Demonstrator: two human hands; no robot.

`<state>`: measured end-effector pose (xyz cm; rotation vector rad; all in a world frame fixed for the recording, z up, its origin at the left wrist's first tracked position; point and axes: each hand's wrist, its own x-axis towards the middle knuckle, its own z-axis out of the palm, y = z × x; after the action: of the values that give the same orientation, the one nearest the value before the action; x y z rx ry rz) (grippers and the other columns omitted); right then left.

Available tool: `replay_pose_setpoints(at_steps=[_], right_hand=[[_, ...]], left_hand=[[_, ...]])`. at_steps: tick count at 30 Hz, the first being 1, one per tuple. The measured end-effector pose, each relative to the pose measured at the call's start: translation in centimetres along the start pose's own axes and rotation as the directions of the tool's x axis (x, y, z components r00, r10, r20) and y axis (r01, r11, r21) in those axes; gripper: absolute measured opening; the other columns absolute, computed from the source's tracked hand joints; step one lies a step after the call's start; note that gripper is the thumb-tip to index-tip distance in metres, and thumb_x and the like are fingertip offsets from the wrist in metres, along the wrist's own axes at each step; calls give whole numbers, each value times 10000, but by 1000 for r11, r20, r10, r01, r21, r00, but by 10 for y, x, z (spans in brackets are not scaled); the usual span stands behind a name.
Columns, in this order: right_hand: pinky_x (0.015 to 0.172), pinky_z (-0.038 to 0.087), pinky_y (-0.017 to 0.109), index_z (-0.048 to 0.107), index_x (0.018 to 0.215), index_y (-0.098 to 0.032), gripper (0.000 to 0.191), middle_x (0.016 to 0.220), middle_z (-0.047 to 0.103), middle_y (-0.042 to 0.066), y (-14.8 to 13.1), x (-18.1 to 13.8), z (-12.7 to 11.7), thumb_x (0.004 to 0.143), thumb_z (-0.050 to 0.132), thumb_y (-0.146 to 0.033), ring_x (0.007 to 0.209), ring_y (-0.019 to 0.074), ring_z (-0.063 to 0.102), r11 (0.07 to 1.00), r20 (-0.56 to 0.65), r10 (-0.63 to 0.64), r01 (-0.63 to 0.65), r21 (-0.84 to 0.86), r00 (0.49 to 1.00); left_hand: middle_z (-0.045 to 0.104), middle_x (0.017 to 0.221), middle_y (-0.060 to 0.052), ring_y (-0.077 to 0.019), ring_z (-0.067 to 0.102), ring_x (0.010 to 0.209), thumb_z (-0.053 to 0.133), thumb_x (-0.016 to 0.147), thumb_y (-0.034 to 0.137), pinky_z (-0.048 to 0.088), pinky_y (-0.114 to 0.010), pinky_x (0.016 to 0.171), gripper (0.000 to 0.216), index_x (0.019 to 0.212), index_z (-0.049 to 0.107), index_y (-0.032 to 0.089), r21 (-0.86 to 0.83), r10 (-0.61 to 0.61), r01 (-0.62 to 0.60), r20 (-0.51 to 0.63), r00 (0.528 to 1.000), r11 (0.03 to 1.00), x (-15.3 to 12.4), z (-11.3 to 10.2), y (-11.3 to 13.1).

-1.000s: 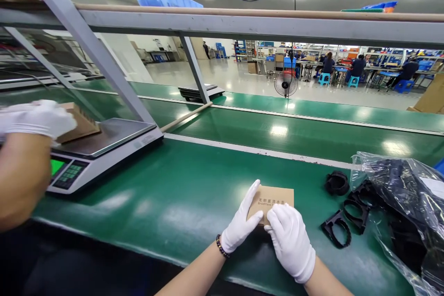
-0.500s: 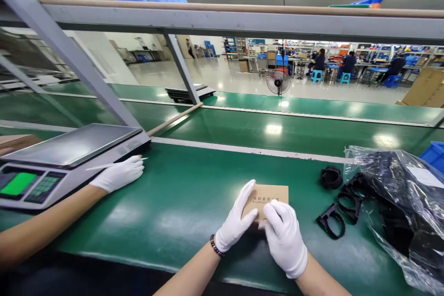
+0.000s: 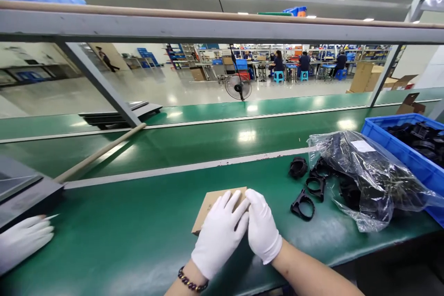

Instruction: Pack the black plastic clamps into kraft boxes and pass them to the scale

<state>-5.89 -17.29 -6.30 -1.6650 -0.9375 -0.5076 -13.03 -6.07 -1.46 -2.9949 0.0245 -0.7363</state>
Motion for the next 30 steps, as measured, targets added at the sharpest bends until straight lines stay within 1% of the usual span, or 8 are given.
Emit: replay_pose_setpoints(at_steps=[4,8,11,14,17,19,22,30], right_hand=[[787,516,414,534,1286,-203,335,1029,645,103,14,9,-46,969,434,-251,918,245,616,890,158,-44,111,-442,986],[672,462,407,581,1259,-203,476,877,611,110,37,10,-93,863,615,-464,762,282,588,604,287,310,45,-796,906],[746,441,425,626,1179,-196,490,1164,576,182,52,8,-101,746,746,-391,871,318,587,609,320,533,-93,-788,783],[814,421,407,674,860,-161,90,1190,585,165,55,14,-88,795,636,-210,931,292,580,775,443,543,-223,-591,714],[799,440,322,643,769,-194,165,920,661,60,52,31,-66,867,516,-230,852,203,601,898,554,415,-225,-379,722],[743,464,259,642,761,-216,202,811,669,5,54,43,-50,877,489,-278,783,158,617,948,625,317,-224,-226,713],[632,501,249,646,685,-212,324,693,666,-3,73,55,-25,883,436,-358,654,154,630,963,660,247,-256,-85,710],[821,516,455,707,1024,-214,479,1037,681,139,142,39,-29,870,401,-549,937,304,643,927,160,247,-185,-325,956]], left_hand=[[605,1269,-108,-352,506,1199,475,870,265,444,-512,987,314,1086,703,248,116,-104,98,47,993,988,5,4,-49],[604,1241,-152,-360,513,1156,452,831,207,451,-515,938,357,1070,717,191,285,-347,313,76,935,906,-2,-11,-125],[537,1306,-208,-428,430,1236,477,792,181,376,-600,977,379,1083,717,146,366,-501,484,-54,864,795,1,-19,-152],[497,1379,-187,-425,354,1324,475,835,260,310,-614,1048,387,1139,692,158,179,-504,506,-63,862,844,15,-12,-134],[479,1439,-102,-329,341,1381,428,894,393,264,-529,1143,425,1200,651,200,-252,-461,468,91,883,847,31,11,-90],[490,1441,-57,-236,397,1365,373,925,470,286,-423,1165,482,1283,584,225,-562,-360,451,272,893,694,41,31,-60],[597,1333,-49,-186,534,1247,315,941,532,390,-321,1106,535,1270,594,215,-699,-266,438,349,899,566,52,62,-30],[705,1131,-41,-235,571,1167,435,907,418,315,-419,1146,336,1000,703,237,-661,-172,347,317,933,665,39,119,-31]])
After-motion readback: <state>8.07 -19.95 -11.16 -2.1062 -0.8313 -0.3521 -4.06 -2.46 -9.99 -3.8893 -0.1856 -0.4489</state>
